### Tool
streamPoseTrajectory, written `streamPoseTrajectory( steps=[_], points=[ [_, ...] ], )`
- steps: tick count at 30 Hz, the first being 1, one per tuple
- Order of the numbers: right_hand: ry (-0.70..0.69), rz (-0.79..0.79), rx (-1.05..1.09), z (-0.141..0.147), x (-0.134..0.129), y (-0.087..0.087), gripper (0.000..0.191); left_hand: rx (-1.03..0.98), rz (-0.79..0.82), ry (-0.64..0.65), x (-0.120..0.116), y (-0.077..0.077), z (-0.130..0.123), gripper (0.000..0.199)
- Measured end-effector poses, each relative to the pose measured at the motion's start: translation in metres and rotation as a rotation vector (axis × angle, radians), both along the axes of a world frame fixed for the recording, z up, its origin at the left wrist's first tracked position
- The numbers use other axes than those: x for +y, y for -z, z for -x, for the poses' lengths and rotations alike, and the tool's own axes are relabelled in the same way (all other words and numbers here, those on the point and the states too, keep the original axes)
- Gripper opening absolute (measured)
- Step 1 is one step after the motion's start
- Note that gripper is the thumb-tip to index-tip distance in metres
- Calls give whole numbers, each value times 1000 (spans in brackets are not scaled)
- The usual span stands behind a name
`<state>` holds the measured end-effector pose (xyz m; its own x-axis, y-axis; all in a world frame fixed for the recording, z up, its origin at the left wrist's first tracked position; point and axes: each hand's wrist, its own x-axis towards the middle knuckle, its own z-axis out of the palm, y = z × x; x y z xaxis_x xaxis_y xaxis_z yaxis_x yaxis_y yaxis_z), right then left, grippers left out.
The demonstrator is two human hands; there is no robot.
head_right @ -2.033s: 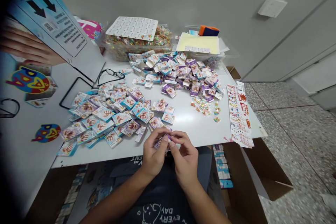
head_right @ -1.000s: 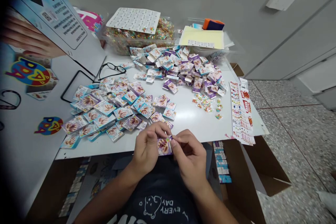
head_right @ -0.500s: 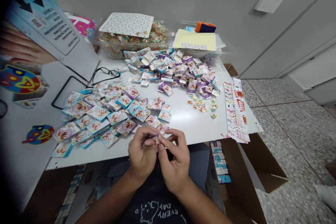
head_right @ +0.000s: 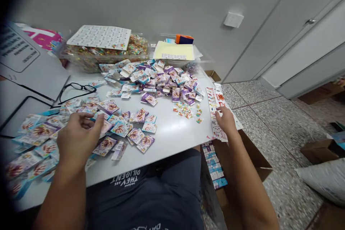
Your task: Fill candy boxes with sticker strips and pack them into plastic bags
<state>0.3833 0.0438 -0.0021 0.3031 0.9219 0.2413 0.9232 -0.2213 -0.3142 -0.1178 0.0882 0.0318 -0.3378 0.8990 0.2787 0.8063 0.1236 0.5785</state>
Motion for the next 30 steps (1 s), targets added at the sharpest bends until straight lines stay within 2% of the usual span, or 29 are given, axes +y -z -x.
streamPoseTrajectory(
  steps=[2,5,7,9,12,15,18,21,24,25,27,30],
  points=[
    [-17,55,-35,-16,15,-2,35,11,-62,-11,10,4,8,35],
    [-49,116,-79,-24,34,-1,42,81,-218,-57,20,13,22,30],
    [-89,154,-83,-27,45,3,45,93,-301,-85,20,16,30,22],
    [-135,180,-74,-30,53,9,38,88,-377,-60,13,19,33,13],
    [-175,162,-78,-33,57,16,24,157,-497,35,-3,23,24,7],
    [-184,89,-110,-30,54,19,30,256,-562,134,-19,31,4,6],
    [-154,-30,-144,-22,48,13,37,269,-630,244,-32,39,-16,7],
    [-46,-207,-183,-5,36,-5,29,179,-721,384,-40,42,-34,11],
    [21,-478,-287,31,12,-37,17,30,-736,508,-48,39,-60,16],
    [-33,-569,-333,47,1,-51,12,-29,-708,541,-51,36,-72,16],
    [-234,-674,-341,83,-24,-77,11,-193,-618,618,-57,30,-96,23],
    [-576,-623,-174,134,-62,-107,28,-297,-506,795,-66,19,-127,74]
  ],
)
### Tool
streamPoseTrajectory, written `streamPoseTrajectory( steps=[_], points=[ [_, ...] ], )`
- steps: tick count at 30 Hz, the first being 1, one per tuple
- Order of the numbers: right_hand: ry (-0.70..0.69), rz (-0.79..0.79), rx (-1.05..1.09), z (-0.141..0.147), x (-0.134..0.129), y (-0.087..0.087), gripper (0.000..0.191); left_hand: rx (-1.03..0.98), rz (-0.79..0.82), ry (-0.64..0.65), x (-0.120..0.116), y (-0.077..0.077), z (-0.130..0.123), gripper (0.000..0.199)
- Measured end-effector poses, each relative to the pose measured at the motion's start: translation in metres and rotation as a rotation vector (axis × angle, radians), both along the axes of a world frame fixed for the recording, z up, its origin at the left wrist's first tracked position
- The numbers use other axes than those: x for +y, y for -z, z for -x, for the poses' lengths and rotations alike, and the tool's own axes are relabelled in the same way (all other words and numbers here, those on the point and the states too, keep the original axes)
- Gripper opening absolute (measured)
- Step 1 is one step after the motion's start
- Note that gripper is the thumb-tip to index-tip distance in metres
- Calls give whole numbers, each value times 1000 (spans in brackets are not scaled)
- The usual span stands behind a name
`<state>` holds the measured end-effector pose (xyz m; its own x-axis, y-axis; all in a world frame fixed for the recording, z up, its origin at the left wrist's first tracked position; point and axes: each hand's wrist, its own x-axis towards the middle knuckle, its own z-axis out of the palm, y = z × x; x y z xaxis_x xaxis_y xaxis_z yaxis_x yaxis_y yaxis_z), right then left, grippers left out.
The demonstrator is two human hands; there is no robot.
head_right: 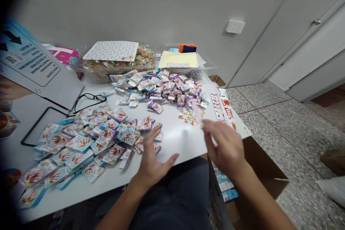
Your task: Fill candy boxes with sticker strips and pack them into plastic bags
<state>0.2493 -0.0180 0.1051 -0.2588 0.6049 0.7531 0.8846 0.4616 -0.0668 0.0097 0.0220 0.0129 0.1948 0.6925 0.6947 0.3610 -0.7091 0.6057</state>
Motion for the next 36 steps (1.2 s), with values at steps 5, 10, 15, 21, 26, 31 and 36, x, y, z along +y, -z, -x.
streamPoseTrajectory(
  steps=[5,10,15,21,26,31,36],
  points=[
    [-212,138,120,46,-32,9,42,-51,370,361,-15,-9,-23,24],
    [-137,75,116,74,-35,70,44,-582,1119,414,-17,-7,-26,38],
    [-160,224,64,105,-49,109,43,-906,1374,413,-11,0,-18,49],
    [90,357,969,125,-50,125,34,-846,1132,237,-20,8,-20,42],
    [-25,870,1487,124,-33,121,32,-497,895,246,-22,2,-14,32],
    [-187,796,1751,118,-34,111,33,-275,798,347,-21,7,-12,13],
    [-127,795,1382,107,-32,102,27,-274,660,309,-24,13,-16,16]
  ],
)
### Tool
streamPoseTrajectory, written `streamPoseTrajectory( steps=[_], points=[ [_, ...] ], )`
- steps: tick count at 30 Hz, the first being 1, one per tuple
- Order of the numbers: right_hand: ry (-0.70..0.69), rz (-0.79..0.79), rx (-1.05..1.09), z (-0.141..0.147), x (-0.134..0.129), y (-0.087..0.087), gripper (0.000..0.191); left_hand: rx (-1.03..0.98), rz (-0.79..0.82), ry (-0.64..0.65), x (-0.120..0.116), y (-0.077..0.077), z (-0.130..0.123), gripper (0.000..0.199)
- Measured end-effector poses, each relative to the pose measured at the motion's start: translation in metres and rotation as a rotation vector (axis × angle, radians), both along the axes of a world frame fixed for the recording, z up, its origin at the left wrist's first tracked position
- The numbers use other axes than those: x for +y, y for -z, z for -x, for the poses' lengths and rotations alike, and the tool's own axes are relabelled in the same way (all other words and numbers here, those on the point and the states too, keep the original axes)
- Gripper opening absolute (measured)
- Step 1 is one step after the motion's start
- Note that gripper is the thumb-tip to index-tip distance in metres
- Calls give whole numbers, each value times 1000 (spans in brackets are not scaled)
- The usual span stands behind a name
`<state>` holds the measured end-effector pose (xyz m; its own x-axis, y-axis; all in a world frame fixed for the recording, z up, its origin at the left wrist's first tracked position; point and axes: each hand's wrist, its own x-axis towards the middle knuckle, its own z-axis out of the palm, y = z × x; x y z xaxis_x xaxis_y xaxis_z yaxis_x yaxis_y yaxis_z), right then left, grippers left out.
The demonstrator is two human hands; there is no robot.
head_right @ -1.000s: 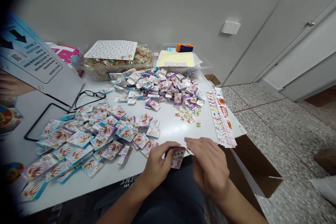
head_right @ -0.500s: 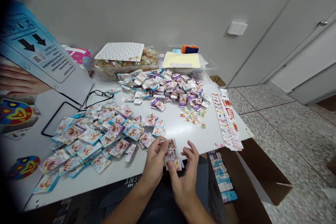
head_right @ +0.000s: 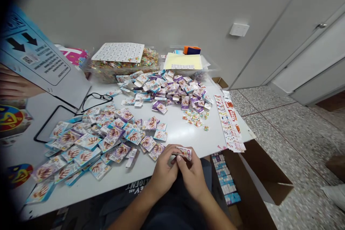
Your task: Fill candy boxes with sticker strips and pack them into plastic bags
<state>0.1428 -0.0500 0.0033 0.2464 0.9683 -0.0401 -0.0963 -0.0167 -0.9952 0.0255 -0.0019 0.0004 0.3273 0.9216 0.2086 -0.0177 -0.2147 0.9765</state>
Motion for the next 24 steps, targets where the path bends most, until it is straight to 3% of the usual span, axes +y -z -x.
streamPoseTrajectory(
  steps=[2,5,8,10,12,14,17,19,21,24],
  points=[
    [21,-8,-96,-5,4,-1,28,72,-64,55,0,-3,3,17],
    [49,-7,-190,-11,7,1,32,86,-13,172,-4,-7,7,20],
    [32,25,-213,-15,8,8,41,-15,91,-12,-11,-2,3,21],
    [34,46,-202,-15,8,13,46,-97,208,-170,-12,3,-2,34],
    [43,51,-192,-15,7,14,51,-107,293,-173,-11,6,-5,38],
    [-54,65,-170,-16,5,9,52,-29,255,-89,-10,6,-5,15],
    [-397,108,-119,-22,1,-9,44,67,74,-99,-11,7,-4,24],
    [-524,103,-125,-31,1,-18,36,77,7,-155,-10,7,-4,18],
    [-404,49,-206,-44,4,-20,36,72,-24,-196,-1,5,-6,10],
    [19,-25,-458,-74,16,-7,36,131,-104,-299,37,-6,-8,13]
  ],
)
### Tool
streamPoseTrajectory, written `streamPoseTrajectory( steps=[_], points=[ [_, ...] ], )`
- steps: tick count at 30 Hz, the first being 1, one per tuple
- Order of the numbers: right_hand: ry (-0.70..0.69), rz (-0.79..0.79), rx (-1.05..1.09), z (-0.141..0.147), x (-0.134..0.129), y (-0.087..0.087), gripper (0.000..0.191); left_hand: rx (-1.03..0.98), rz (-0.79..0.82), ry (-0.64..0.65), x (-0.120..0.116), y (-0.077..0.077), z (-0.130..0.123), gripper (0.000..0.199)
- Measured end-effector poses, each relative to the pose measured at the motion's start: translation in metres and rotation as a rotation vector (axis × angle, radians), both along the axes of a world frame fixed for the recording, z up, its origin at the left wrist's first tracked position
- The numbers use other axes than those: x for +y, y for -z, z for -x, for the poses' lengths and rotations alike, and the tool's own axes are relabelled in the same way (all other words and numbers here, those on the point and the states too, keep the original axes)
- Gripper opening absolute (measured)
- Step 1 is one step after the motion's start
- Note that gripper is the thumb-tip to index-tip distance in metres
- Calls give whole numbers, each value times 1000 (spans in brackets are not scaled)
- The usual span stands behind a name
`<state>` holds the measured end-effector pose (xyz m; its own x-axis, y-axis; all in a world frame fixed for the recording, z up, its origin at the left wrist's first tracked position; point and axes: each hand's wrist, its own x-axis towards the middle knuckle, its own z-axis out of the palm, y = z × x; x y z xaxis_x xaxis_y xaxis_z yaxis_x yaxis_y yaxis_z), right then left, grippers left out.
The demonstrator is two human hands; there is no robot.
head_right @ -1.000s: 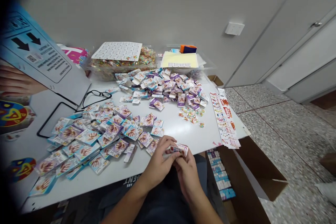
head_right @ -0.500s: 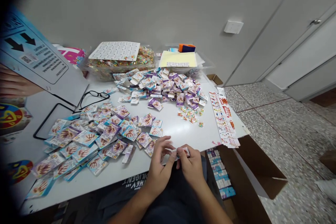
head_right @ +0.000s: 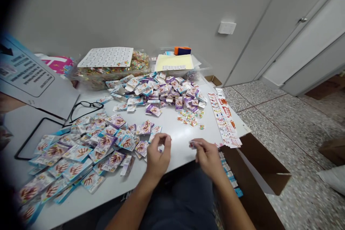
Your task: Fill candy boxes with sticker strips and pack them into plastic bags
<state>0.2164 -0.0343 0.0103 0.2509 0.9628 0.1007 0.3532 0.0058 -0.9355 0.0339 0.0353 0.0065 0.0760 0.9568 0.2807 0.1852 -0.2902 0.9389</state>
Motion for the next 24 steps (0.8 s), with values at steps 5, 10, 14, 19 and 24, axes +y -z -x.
streamPoseTrajectory(
  steps=[5,10,14,19,24],
  points=[
    [316,-89,-413,-47,26,27,30,755,25,-93,98,-20,-6,48],
    [461,-224,-574,-64,49,52,35,910,90,-52,153,-7,-12,41],
    [414,-226,-616,-67,62,66,36,861,131,-67,164,5,-10,34],
    [288,-143,-701,-67,63,69,29,618,194,-70,160,-2,-8,37],
    [149,-59,-729,-67,62,68,25,183,340,71,137,-17,-14,21]
  ],
)
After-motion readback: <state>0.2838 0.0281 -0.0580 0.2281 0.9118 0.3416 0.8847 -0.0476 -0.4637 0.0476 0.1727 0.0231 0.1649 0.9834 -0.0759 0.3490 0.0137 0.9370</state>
